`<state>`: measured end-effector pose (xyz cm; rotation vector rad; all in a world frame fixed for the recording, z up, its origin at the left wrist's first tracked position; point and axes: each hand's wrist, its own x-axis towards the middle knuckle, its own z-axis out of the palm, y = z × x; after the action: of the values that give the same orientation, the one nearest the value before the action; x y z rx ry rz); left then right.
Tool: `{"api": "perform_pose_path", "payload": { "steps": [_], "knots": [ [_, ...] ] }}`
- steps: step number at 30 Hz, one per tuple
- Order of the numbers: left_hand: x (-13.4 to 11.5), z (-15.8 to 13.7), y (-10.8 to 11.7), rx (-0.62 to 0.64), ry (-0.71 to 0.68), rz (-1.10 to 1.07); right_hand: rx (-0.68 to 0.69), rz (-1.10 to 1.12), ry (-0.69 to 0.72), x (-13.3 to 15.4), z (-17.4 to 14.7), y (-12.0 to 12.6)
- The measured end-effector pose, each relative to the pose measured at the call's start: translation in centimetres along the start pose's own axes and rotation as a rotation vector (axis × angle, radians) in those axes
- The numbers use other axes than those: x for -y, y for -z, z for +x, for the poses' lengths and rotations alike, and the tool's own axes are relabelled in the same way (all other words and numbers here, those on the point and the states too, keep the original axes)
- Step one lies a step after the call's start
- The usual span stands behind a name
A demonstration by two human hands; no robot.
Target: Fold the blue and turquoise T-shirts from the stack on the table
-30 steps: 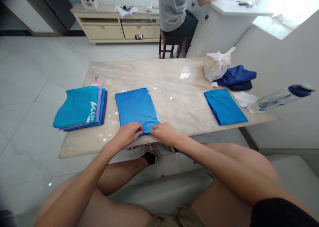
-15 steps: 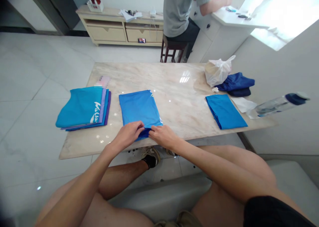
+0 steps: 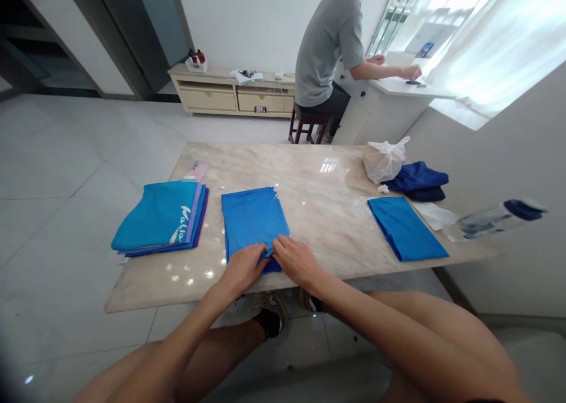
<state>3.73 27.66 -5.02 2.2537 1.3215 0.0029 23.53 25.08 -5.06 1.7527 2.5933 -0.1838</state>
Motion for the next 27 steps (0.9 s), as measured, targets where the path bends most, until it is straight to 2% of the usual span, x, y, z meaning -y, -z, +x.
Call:
{"api": "perform_pose_path", "payload": {
  "steps": [3, 6, 10, 14, 17, 20, 27],
  "knots": [
    [0.1, 0.2, 0.0, -0.025, 0.009, -0.027, -0.051, -0.047, 0.151, -0.4, -0.1, -0.8],
    [0.3, 0.2, 0.3, -0.053, 0.014, -0.054, -0.101, -0.077, 0.238, -0.4, -0.5, -1.5],
    [0.6, -0.1, 0.6, -0.048, 0.009, -0.060, -0.143, -0.095, 0.260, -0.1, -1.2, -1.5],
    [0.8, -0.3, 0.5, 0.027, -0.008, -0.022, -0.143, -0.071, 0.234, -0.2, -1.7, -1.1],
    [0.7, -0.3, 0.4, 0.064, -0.023, 0.003, -0.110, -0.062, 0.265, -0.2, -1.8, -1.2],
    [0.6, -0.3, 0.5, 0.062, -0.018, 0.004, -0.081, -0.068, 0.319, -0.2, -1.9, -1.4],
    [0.5, -0.4, 1.4, 0.013, 0.006, -0.019, -0.121, -0.038, 0.374, -0.6, -1.7, -1.6]
  ]
}}
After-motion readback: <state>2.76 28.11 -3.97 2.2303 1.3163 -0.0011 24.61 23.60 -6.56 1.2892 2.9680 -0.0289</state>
